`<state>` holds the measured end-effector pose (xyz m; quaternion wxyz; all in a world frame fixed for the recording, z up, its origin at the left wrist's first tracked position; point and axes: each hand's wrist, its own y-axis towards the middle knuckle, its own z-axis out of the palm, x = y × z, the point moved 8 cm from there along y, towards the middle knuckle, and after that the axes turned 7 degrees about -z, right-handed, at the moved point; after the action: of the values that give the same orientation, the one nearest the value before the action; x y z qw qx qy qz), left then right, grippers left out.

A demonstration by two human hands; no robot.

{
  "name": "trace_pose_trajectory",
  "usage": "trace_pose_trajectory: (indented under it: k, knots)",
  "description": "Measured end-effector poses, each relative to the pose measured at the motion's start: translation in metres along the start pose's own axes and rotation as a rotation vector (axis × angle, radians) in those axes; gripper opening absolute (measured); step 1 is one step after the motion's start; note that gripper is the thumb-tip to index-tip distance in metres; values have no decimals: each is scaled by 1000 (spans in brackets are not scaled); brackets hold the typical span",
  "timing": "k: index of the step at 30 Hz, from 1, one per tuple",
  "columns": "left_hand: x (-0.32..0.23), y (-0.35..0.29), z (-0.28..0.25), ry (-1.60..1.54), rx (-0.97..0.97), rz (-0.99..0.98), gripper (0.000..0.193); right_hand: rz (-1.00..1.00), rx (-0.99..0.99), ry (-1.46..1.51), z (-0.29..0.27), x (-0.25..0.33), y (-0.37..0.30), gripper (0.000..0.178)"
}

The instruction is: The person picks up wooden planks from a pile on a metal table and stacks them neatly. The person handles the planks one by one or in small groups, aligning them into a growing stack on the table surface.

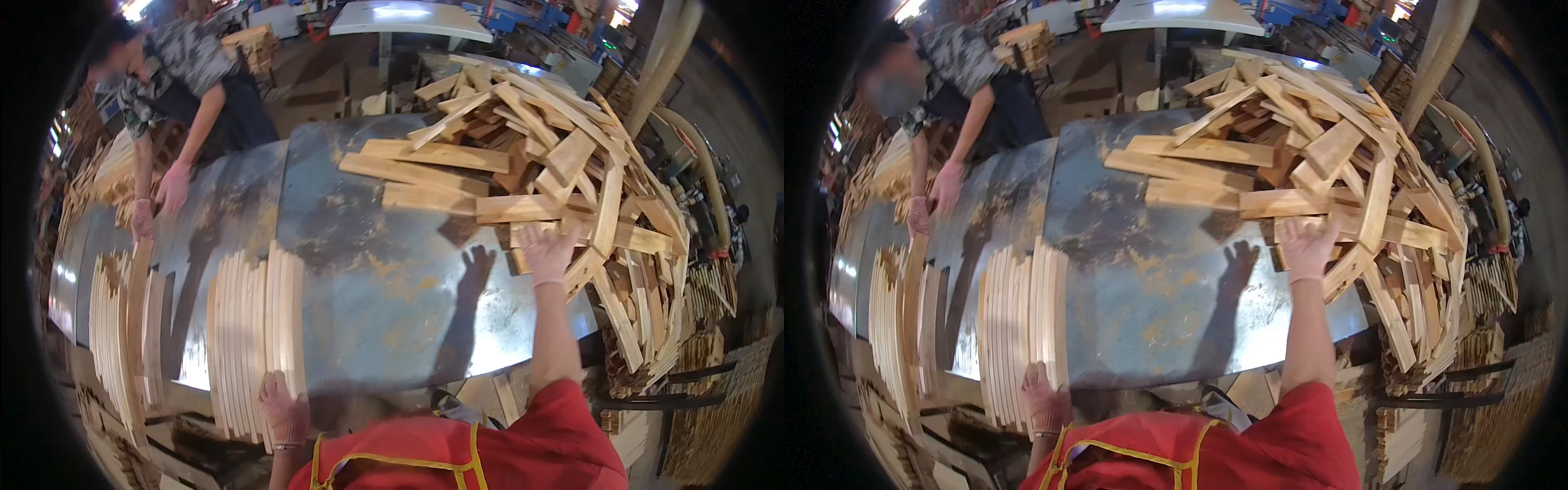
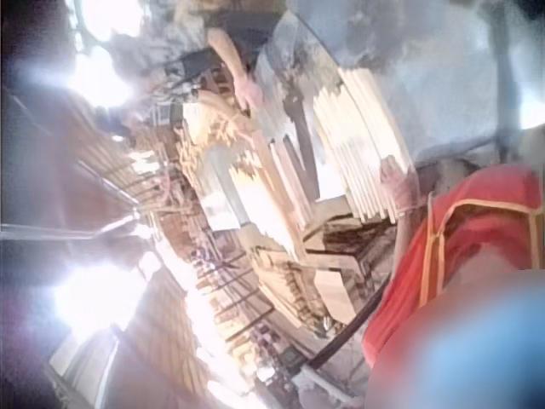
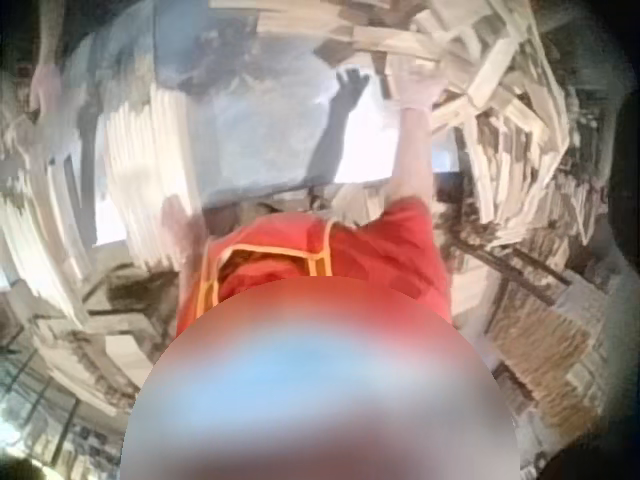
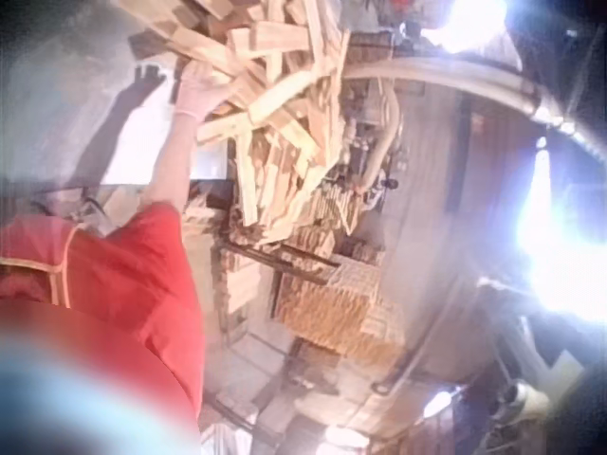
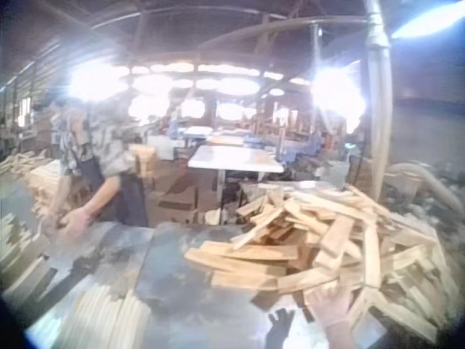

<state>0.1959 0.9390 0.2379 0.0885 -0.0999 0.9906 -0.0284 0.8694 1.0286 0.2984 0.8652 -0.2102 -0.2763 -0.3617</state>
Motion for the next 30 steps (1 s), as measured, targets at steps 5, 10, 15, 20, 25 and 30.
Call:
trace_pose_trajectory:
  k: [5,10,15,20,25,30]
  knots:
    - [-95,5,5,-8,190,273,73,-64,97,-186,52,86,98,94]
    - [-226,-11,15,-160,285,491,76,36,125,-258,49,59,102,65]
    - [-284,-21,44,-498,320,467,86,284,340,-155,-30,-45,-37,54]
    - [-349,-21,18,-465,415,563,100,559,483,-895,-99,-113,-200,66]
    - [-273,-50,115,-1398,1355,-248,89,824,1040,-687,-100,-172,-279,62]
    - [-178,-67,149,-1690,1491,-443,78,961,362,-400,-88,-212,-244,16]
